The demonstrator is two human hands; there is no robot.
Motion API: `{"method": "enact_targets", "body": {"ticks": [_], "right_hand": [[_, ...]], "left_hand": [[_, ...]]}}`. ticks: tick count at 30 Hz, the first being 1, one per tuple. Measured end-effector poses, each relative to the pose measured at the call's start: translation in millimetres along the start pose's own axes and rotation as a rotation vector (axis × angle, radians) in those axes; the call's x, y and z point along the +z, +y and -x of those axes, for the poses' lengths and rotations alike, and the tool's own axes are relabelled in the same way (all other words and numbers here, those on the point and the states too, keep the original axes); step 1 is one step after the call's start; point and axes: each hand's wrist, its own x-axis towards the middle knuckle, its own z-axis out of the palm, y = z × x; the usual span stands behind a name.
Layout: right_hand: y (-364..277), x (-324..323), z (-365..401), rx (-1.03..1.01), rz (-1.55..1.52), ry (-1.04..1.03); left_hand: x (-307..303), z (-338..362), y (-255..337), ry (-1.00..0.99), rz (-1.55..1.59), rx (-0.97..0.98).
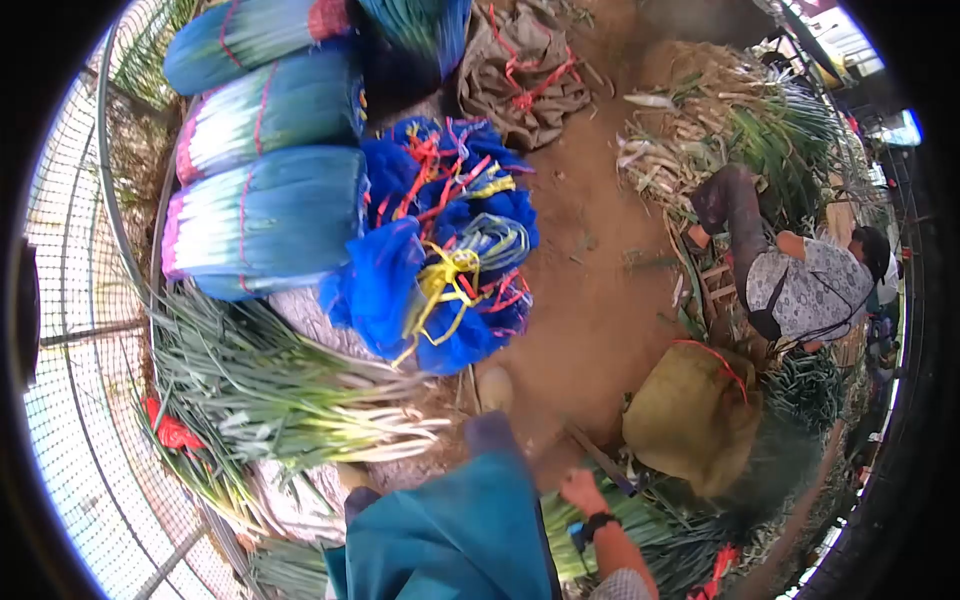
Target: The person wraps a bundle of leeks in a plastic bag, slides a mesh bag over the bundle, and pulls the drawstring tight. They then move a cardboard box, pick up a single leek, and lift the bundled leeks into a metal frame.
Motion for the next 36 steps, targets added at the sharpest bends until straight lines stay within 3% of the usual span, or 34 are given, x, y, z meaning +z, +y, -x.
{"method": "enact_targets", "body": {"ticks": [2, 3, 7, 10, 12, 13, 14, 15, 18, 21, 22, 23, 24, 25, 26, 29, 31, 32, 33, 35, 36], "right_hand": [[21, -71, -24, 0.2, -0.505, -0.066], [16, -107, -36, 0.505, -0.763, -0.165], [42, -153, -61, 0.615, -0.768, -0.216], [44, -147, -58, 0.493, -0.592, -0.286], [33, -146, -52, 0.361, -0.465, -0.318], [20, -144, -53, 0.281, -0.419, -0.311], [5, -144, -59, 0.128, -0.359, -0.29], [-12, -144, -61, -0.022, -0.299, -0.271], [-106, -171, -79, 0.239, -0.66, -0.356], [-197, -180, -132, 0.175, -0.911, -0.424], [-221, -168, -157, 0.095, -0.86, -0.372], [-243, -155, -189, 0.018, -0.804, -0.323], [-267, -148, -226, -0.192, -0.764, -0.299], [-306, -141, -262, -0.244, -0.385, -0.126], [-336, -124, -303, -0.021, -0.546, -0.185], [-399, -91, -395, -0.181, -0.959, -0.039], [-404, -84, -445, -0.05, -0.869, -0.115], [-387, -86, -449, -0.121, -0.931, -0.161], [-376, -103, -454, -0.204, -0.992, -0.186], [-344, -161, -413, -0.542, -0.864, -0.075], [-320, -190, -392, -0.668, -0.564, -0.049]], "left_hand": [[34, 31, 8, -0.027, 0.087, -0.014], [48, 45, 12, -0.038, 0.124, -0.026], [91, 75, 23, -0.075, 0.294, -0.075], [120, 91, 51, 0.006, 0.475, -0.079], [136, 80, 20, 0.007, 0.412, 0.014], [144, 75, 9, 0.011, 0.383, 0.065], [141, 95, 47, -0.047, 0.607, -0.066], [146, 95, 36, -0.048, 0.602, -0.058], [151, 100, 26, -0.082, 0.612, -0.049], [169, 82, -38, -0.032, 0.694, -0.048], [171, 84, -46, -0.016, 0.686, -0.038], [163, 110, -14, 0.039, 0.793, -0.185], [170, 115, -19, 0.047, 0.81, -0.21], [177, 120, -21, 0.065, 0.829, -0.234], [188, 121, -12, 0.065, 0.839, -0.242], [213, 140, 30, 0.088, 0.803, -0.33], [236, 142, 52, 0.151, 0.56, -0.193], [243, 139, 62, 0.157, 0.439, -0.13], [230, 139, 124, 0.191, 0.454, -0.113], [223, 116, 182, 0.269, 0.262, 0.132], [223, 100, 208, 0.286, 0.302, 0.201]]}}
